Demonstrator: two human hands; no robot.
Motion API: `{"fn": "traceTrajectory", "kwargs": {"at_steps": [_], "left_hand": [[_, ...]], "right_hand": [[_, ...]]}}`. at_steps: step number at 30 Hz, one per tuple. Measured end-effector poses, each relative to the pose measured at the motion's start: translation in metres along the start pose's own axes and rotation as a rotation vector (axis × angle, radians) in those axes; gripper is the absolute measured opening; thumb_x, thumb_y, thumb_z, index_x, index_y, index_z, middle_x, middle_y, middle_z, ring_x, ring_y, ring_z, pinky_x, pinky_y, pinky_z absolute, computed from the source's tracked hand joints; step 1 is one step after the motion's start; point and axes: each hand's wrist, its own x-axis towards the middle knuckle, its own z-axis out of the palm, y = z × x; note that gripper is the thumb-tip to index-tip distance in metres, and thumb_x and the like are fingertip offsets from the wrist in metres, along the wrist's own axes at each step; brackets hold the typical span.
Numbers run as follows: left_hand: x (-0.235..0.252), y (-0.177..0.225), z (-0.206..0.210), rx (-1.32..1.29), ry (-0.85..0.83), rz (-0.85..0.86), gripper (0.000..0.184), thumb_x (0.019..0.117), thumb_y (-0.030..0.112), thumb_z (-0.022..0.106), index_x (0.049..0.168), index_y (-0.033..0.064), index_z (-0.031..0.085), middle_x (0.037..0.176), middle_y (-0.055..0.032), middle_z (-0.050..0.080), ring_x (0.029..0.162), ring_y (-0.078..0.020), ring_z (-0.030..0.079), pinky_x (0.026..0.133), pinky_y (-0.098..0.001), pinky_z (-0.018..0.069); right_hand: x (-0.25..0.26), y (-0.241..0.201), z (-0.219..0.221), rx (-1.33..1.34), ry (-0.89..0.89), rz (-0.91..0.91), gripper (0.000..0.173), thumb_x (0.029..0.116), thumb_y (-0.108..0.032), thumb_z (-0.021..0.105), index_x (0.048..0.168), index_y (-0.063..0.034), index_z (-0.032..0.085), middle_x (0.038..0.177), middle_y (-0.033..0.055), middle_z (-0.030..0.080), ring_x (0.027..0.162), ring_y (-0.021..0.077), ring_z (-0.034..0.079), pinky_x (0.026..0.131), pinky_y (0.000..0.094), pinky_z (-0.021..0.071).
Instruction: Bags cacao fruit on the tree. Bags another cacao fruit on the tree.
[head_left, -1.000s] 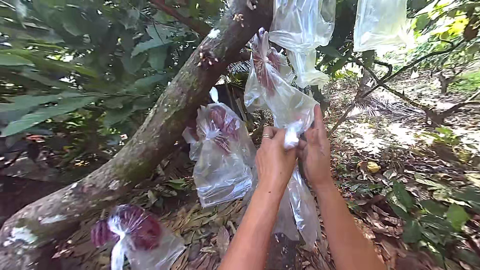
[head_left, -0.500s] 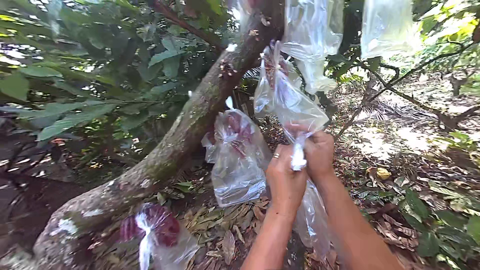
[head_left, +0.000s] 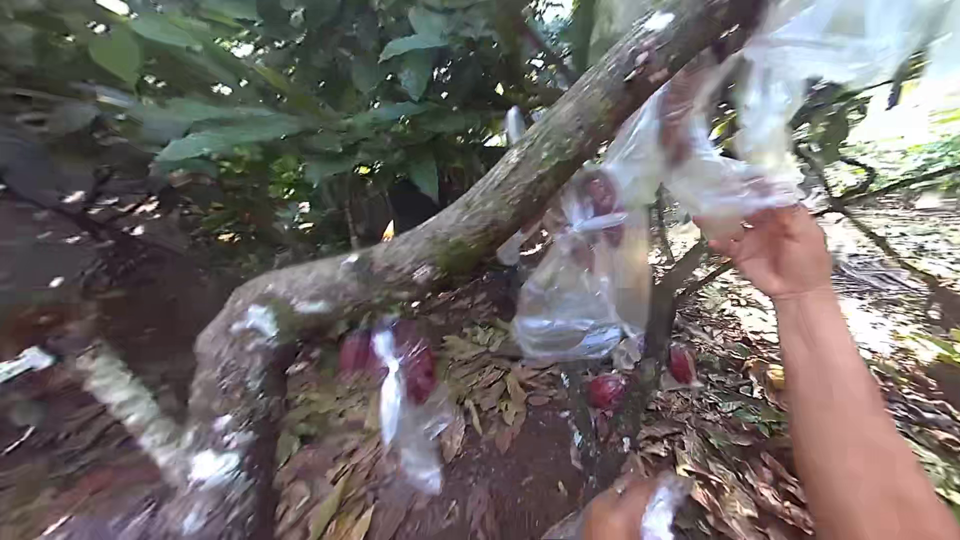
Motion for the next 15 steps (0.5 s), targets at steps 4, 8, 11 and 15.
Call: {"fn": "traceTrajectory", "kwargs": {"at_steps": [4,8,11,15], "left_hand": [[-0.028,-0.02,-0.007,-0.024,-0.051,-0.039,0.026,0.0869,0.003,0.072,0.113,0.0001,0.074,0.102,-0.016,0.075,0.091,-0.027,0.074,0.083,-0.049,0.0611],[-0.06,-0.029,-0.026,-0.028,0.048,-0.123,0.019,0.0919,0.014,0.073,0.102,-0.0023,0.073,0.092,-0.0153,0.074,0.085,-0.0228,0.073,0.079,-0.0427,0.0608],[-0.096,-0.036,-0.043,-0.182,0.34,-0.458,0.023,0.0911,0.011,0.073,0.105,-0.0064,0.072,0.094,-0.0096,0.076,0.089,-0.0089,0.072,0.087,-0.0295,0.06],[-0.133,-0.047,-0.074,-0.262,0.843,-0.927,0.031,0.0895,0.012,0.074,0.11,-0.0073,0.062,0.084,-0.0041,0.068,0.075,-0.0051,0.066,0.074,-0.0279,0.058]], "right_hand": [[-0.016,0.023,-0.014,0.073,-0.144,-0.031,0.035,0.1023,-0.039,0.054,0.136,-0.0288,0.056,0.137,-0.0016,0.065,0.108,0.0202,0.072,0.067,0.0332,0.0638],[-0.072,0.058,-0.036,-0.027,-0.1,0.084,0.037,0.0989,-0.057,0.056,0.134,-0.0435,0.056,0.136,-0.0153,0.065,0.1,0.0065,0.071,0.065,0.0221,0.0592],[-0.154,0.115,-0.037,-0.003,0.116,0.312,0.017,0.1009,-0.043,0.057,0.105,-0.033,0.069,0.097,-0.0148,0.075,0.079,0.0005,0.069,0.068,0.0185,0.0576],[-0.251,0.192,0.043,-0.187,-0.047,0.977,0.033,0.1098,-0.02,0.038,0.105,-0.0002,0.064,0.088,0.0054,0.071,0.08,0.0159,0.069,0.074,0.0352,0.0589]]}}
